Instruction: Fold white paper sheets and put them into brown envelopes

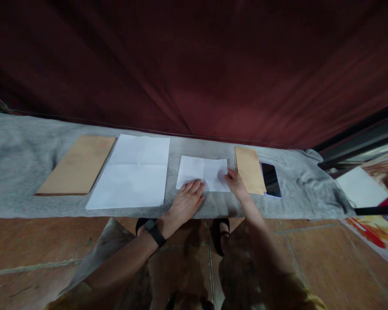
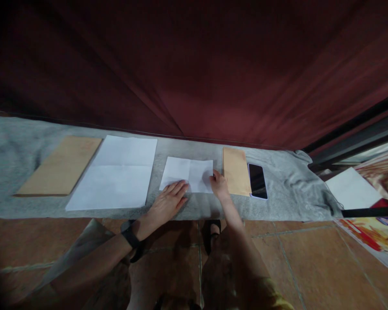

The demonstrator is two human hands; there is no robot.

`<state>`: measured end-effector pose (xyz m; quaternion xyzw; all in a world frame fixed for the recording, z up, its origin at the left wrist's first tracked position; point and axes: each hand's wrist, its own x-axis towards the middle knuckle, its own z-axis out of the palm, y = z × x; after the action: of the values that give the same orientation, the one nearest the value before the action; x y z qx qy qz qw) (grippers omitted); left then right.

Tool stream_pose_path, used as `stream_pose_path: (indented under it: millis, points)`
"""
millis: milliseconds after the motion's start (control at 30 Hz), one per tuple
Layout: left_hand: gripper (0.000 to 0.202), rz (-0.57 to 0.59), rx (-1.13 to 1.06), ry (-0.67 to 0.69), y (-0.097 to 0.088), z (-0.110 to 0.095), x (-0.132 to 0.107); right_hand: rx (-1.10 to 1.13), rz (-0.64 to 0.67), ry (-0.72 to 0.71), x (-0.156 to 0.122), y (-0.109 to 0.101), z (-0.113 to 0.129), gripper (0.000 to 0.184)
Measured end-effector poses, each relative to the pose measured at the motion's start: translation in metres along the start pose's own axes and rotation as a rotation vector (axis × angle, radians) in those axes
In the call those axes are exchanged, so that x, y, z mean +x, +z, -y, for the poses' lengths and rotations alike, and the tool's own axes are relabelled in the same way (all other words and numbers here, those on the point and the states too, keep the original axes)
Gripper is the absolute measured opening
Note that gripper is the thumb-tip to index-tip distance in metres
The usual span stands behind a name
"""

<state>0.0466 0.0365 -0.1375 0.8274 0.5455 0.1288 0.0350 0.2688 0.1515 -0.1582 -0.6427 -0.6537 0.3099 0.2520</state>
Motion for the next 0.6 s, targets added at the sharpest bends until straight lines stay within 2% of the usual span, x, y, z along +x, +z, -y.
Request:
stream_pose_path:
  millis: [200,300,400,467,533,600]
  points:
    - [0.048,-0.009,0.028,-0.040,0.010,0.003,-0.004,-0.033,-0.032,0.053,-0.006,0.002,-0.004,0.033]
    - [0.052,-0.010,0.052,-0.067,0.011,0.003,-0.006,-0.129,-0.104,0.018,-0.014,-0.001,-0.001,0.041]
    - [0.052,0.003,0.079,-0.068,0.012,0.001,-0.006,-0.242,-0.213,-0.092,-0.028,-0.001,0.009,0.046]
    - [0.053,0.001,0.098,-0.075,0.013,-0.002,-0.006,-0.277,-0.252,-0.231,-0.042,0.005,0.020,0.048]
    - [0.054,-0.008,0.118,-0.078,0.015,-0.005,-0.007,-0.246,-0.214,-0.367,-0.060,0.019,0.033,0.050]
    - [0.055,-0.025,0.134,-0.048,0.020,-0.007,-0.010,-0.200,-0.086,-0.448,-0.081,0.036,0.046,0.053]
